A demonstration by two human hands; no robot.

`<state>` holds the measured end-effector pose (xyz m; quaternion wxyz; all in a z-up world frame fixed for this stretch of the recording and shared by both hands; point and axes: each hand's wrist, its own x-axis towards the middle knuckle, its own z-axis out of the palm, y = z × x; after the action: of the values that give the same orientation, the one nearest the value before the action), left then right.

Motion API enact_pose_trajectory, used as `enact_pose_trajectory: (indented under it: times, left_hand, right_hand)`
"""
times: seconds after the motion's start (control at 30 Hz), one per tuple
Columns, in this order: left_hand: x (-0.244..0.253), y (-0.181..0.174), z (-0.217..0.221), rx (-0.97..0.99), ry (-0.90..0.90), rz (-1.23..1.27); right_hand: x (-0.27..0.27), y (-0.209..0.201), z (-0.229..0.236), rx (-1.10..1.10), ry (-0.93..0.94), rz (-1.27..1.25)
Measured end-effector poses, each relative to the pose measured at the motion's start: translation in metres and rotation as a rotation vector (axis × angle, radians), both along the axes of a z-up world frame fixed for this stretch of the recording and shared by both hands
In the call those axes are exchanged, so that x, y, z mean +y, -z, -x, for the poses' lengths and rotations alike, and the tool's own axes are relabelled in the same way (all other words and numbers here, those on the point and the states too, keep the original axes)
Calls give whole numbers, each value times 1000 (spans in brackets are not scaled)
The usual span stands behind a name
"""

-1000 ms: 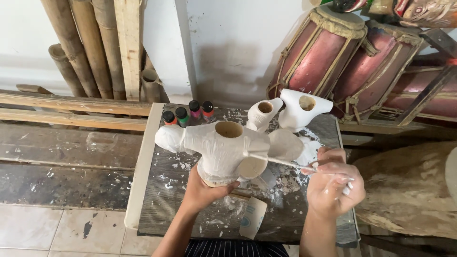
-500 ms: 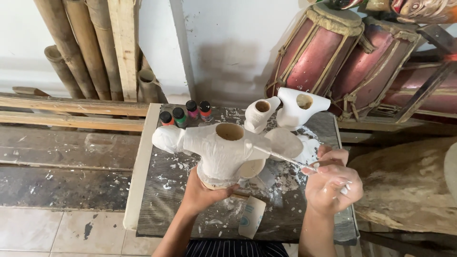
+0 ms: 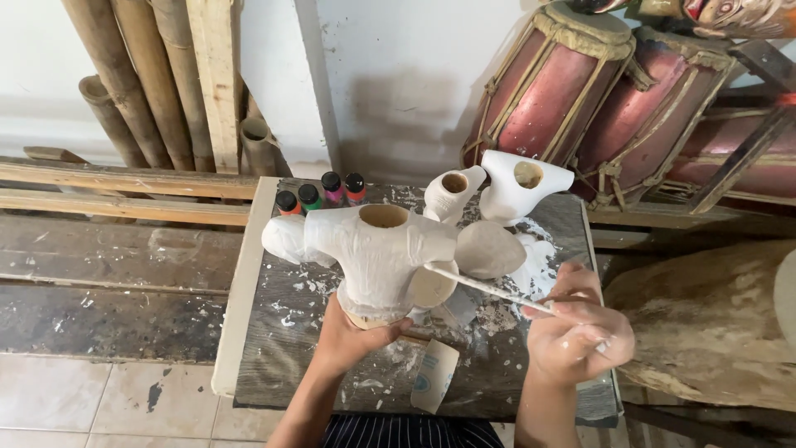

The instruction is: Applying white material to a sculpture part using a thin stick

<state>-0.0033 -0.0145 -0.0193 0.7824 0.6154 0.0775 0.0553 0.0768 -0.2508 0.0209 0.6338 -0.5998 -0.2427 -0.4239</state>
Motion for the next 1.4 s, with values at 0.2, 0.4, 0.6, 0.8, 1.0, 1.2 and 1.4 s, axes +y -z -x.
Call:
enact_pose_trajectory:
  times: [0.2,0.4,0.6,0.8,1.0,1.2,1.4]
  left_hand:
    - [-6,-13,0,-7,-12,15]
    - [-12,-15,-1,-48,26,53]
    - [-18,-12,0,-44,-21,18]
    - [-25,-5,4,-16,-30,60]
    - [-30,-3,3,14,-86,67]
    - [-30,-5,2,13,-112,14]
    - [-27,-1,3,-6,-107,-1]
  right_hand:
    - [-5,6,2,-25,19,-25]
    - [-1,4,1,-199,-74,29]
    - [-3,-5,1,-121,197,-17]
    - [6,-10,4,-190,3,91]
    - [2,-8,-1,-148,100,-80]
    - [3,-10,-7,-45,29,-103]
    - [6,-14,-11,-52,-6,-29]
